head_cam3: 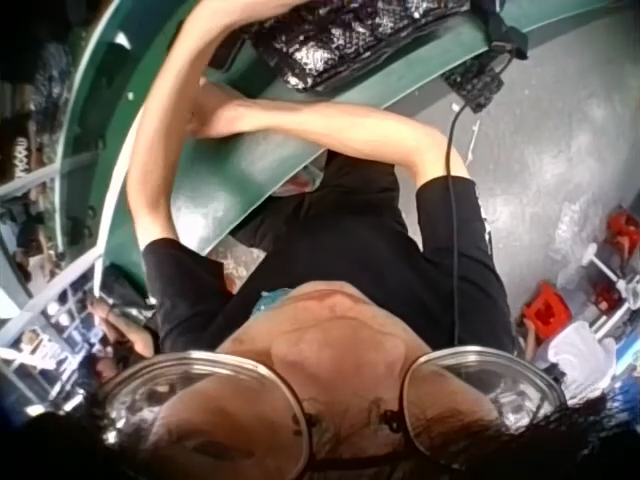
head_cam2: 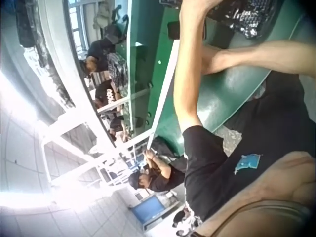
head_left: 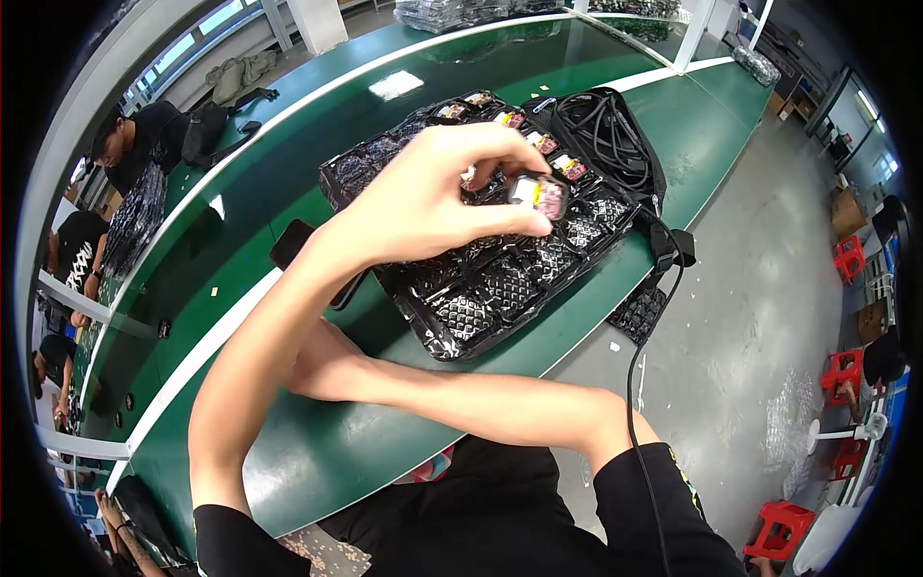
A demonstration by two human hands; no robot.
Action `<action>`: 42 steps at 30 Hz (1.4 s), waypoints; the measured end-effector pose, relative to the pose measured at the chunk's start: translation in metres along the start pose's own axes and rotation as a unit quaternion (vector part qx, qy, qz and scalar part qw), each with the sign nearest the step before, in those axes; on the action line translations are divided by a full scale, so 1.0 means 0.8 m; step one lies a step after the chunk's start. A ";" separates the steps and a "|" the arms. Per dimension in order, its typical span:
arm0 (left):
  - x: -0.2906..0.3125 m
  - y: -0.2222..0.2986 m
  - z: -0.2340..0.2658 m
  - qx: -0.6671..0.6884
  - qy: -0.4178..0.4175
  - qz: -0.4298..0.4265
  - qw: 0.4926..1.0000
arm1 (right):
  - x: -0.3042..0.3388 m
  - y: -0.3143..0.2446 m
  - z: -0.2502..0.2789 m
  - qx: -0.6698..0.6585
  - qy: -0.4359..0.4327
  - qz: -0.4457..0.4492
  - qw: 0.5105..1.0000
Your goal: The recorder is assembling small electronic components into a housing using tweezers on an assembly line.
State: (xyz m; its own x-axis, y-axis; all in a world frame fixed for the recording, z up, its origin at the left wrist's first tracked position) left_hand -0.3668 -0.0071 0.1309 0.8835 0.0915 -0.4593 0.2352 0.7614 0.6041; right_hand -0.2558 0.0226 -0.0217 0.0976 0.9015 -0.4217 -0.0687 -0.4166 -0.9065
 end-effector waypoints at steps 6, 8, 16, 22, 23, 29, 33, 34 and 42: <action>-0.097 -0.055 -0.073 -0.105 -0.100 -0.098 0.985 | 0.008 -0.022 0.023 0.047 -0.060 -0.055 0.996; -0.105 -0.071 -0.087 -0.080 -0.132 -0.101 0.983 | 0.008 -0.016 0.023 0.055 -0.058 -0.046 0.996; -0.054 -0.064 -0.026 -0.140 -0.035 -0.118 0.982 | -0.009 -0.009 -0.008 0.045 -0.012 0.009 0.999; 0.079 -0.079 0.079 -0.202 0.124 -0.046 0.970 | -0.001 -0.008 0.020 0.118 -0.032 -0.016 0.992; 0.117 -0.097 0.105 -0.213 0.153 -0.007 0.965 | 0.001 -0.008 0.018 0.119 -0.035 0.000 0.992; 0.396 -0.171 0.223 -0.496 0.229 0.237 0.803 | 0.004 -0.009 0.014 0.125 -0.052 -0.002 0.991; 0.540 -0.200 0.260 -0.519 0.324 0.414 0.674 | -0.001 -0.018 0.012 0.141 -0.069 -0.042 0.987; 0.563 -0.197 0.270 -0.456 0.349 0.463 0.675 | -0.001 -0.021 0.010 0.138 -0.076 -0.043 0.987; 0.517 -0.157 0.246 -0.292 0.340 0.379 0.809 | 0.005 -0.017 0.013 0.117 -0.032 -0.032 0.992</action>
State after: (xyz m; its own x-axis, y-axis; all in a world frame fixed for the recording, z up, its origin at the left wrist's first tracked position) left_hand 0.0485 -0.1917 -0.0067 0.2097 0.8561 -0.4723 -0.6774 0.4756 0.5612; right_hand -0.2650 0.0333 -0.0105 0.0458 0.9338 -0.3548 -0.2930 -0.3270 -0.8985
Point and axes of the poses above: each hand's wrist, its own x-axis away from the middle knuckle, its own z-axis out of the back of the hand, y = z × x, the point moved 1 cm from there along -x, towards the middle knuckle, and after that the axes turned 5 degrees about y, right-handed, at the moved point
